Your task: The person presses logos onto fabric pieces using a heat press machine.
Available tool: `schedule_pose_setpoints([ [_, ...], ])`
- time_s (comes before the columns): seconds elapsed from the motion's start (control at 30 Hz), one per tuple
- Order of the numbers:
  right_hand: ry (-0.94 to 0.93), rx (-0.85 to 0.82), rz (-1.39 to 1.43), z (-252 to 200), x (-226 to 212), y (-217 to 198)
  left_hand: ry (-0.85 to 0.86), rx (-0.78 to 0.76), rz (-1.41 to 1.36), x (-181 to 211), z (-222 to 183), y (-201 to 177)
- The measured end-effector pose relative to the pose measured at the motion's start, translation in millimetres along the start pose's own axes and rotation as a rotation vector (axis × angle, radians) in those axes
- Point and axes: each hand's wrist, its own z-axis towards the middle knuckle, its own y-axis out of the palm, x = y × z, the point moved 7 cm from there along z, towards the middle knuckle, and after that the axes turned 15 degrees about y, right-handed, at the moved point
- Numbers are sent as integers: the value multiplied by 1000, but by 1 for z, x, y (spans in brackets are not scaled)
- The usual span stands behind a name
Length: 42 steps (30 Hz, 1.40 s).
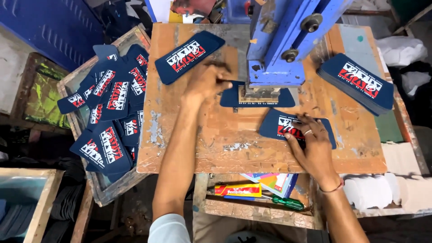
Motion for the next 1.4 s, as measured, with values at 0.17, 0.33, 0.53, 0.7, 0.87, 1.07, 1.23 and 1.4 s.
schedule_pose_setpoints([
  [0.17,-10,3,8,-9,-3,1,99,-61,-89,-17,0,24],
  [0.33,-68,-32,-95,-34,-32,15,109,-55,-103,10,10,22],
  [0.53,-25,-191,-278,-27,6,39,-11,118,225,-6,24,34],
  [0.7,140,-246,-260,45,-7,54,-459,188,484,-60,-13,-39],
  [0.87,-80,-374,-260,54,-66,106,-463,246,627,-32,-31,-68],
  [1.07,-125,-326,-243,39,-92,104,-423,-216,371,-15,-17,-18],
  [1.23,-102,-299,-295,38,-96,103,-385,-203,330,-24,-21,-20],
  [1.4,-264,-260,-55,-4,-79,61,-335,4,485,-71,-22,-22],
])
